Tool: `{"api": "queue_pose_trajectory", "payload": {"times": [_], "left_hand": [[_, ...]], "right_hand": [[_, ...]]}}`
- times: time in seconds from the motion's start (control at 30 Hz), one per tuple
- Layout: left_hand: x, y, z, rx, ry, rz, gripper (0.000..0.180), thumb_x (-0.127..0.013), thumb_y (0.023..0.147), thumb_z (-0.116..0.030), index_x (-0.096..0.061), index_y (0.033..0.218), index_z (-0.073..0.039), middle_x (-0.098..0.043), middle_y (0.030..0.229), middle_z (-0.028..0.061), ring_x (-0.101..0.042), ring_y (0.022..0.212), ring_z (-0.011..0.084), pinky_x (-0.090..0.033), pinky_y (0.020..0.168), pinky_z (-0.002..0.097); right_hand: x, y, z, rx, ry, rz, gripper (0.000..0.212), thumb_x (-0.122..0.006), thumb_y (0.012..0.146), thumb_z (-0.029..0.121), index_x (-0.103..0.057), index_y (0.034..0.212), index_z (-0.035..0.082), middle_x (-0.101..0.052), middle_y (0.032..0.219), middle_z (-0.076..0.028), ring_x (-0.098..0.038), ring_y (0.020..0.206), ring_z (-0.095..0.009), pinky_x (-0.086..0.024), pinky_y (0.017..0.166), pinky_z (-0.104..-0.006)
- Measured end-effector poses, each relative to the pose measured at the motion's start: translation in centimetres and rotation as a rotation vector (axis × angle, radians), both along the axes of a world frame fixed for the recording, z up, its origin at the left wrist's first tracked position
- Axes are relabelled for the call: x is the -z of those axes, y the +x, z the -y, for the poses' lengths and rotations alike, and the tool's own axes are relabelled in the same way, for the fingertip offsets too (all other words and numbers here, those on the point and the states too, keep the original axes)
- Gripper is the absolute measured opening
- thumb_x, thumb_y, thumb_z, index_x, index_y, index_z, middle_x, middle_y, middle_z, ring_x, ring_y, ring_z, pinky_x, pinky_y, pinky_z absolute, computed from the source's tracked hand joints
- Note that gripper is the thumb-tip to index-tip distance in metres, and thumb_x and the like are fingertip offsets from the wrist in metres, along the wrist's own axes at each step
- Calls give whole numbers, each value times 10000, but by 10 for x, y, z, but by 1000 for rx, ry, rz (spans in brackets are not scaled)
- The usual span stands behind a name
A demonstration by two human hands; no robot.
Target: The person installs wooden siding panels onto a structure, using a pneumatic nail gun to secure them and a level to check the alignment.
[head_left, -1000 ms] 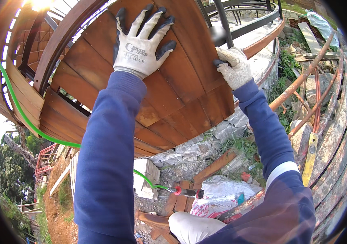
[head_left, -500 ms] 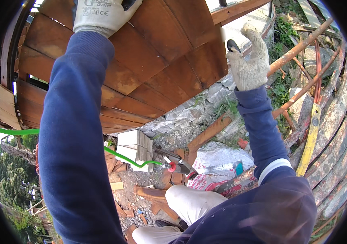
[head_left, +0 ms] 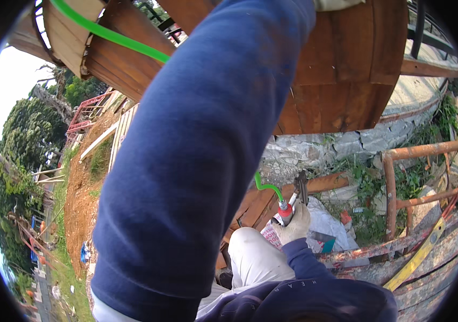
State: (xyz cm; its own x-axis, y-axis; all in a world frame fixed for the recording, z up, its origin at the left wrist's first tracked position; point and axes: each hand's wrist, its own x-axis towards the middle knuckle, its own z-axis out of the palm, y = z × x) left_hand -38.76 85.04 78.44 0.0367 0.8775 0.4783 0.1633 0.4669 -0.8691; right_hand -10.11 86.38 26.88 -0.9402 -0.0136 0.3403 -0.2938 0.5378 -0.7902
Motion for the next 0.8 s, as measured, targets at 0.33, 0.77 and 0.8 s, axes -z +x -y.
{"api": "queue_pose_trajectory", "payload": {"times": [0.33,0.77,0.8], "left_hand": [[4,19,-20,-381,24,59,510,-400,1031,-563,-460,1516,-416,-313,1676,-72,-258,1558,205,-37,1158,805],[-6,58,-45,-510,57,184,457,-623,976,-343,-590,1432,-347,-331,1651,-38,-264,1546,247,-146,1213,725],[-9,64,-41,-531,65,193,460,-631,972,-326,-593,1430,-342,-322,1655,-36,-261,1547,247,-144,1221,716]], "right_hand": [[23,-55,-94,36,-175,234,299,-721,652,101,-682,941,36,-659,869,-186,-668,844,-407,-531,767,-449],[-265,-106,-252,92,419,-810,417,-775,546,80,-684,952,56,-710,1068,-139,-667,1092,-386,-505,1006,-524],[-282,-110,-249,72,481,-851,430,-774,536,89,-683,955,56,-705,1081,-135,-662,1109,-379,-493,1025,-528]]}}
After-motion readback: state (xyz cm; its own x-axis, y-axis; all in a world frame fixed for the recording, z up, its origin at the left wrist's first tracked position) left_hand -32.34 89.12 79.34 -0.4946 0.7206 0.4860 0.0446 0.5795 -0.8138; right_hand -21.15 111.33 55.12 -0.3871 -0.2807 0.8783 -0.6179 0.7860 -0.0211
